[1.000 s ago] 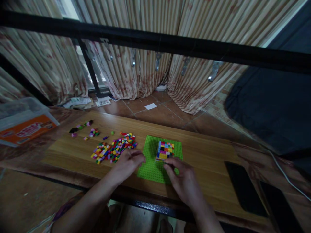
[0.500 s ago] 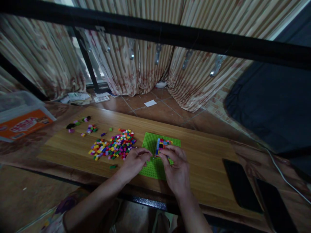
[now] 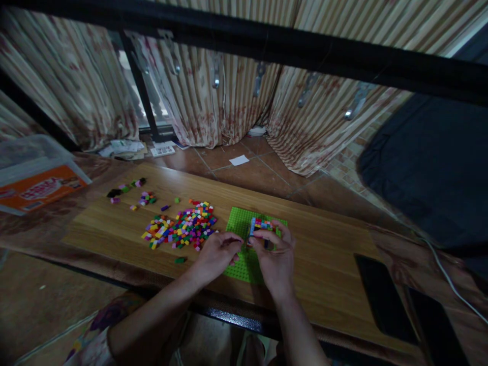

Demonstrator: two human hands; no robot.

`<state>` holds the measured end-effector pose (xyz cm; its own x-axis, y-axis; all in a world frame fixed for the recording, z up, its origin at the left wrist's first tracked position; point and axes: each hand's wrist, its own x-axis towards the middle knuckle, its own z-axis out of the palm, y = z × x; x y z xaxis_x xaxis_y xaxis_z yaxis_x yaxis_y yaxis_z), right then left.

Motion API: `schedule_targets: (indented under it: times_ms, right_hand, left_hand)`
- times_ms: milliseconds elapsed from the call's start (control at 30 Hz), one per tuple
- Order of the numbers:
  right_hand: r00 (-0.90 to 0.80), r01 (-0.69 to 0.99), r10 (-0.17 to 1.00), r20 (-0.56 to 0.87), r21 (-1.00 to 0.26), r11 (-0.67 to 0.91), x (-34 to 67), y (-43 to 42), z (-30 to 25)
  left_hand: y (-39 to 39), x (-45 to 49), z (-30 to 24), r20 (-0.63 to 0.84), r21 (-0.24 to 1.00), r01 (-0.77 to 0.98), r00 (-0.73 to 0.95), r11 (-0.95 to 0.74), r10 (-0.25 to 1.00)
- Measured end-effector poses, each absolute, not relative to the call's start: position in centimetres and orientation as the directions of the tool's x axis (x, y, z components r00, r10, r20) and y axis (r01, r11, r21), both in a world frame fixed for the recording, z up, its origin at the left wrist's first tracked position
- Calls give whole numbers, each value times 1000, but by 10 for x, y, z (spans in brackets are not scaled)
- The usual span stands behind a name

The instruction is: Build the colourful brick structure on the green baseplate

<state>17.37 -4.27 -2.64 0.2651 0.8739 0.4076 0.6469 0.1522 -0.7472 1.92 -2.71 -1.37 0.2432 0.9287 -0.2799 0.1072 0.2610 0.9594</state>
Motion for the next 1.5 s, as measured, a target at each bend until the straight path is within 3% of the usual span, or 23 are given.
schedule_targets:
  times_ms: [167, 467, 867, 1033, 1233, 1367, 1500]
  right_hand:
    - [295, 623, 869, 398, -769, 141, 174, -41, -27]
    - [145, 793, 795, 589, -550, 263, 168, -48, -25]
    - [23, 826, 741, 671, -430, 364, 169, -51, -28]
    - [10, 806, 765, 644, -458, 375, 160, -52, -31]
    - [80, 743, 798, 598, -569, 352, 158, -55, -33]
    - [214, 677, 807, 550, -680, 283, 166, -56, -25]
    - [265, 681, 759, 594, -673, 289, 171, -58, -19]
  left_hand:
    - [-28, 20, -15, -272, 962, 85, 250, 259, 929]
    - [-28, 22, -19, -205, 978, 28, 250, 205, 946]
    - [-30, 25, -28, -54, 999, 21, 277, 50, 959]
    - [-30, 23, -30, -6, 994, 108, 271, -24, 962]
    - [-29, 27, -32, -46, 999, 31, 251, 39, 967]
    - [-23, 23, -33, -140, 985, 126, 168, 120, 976]
    - [-21, 13, -35, -168, 958, 259, 145, 126, 975]
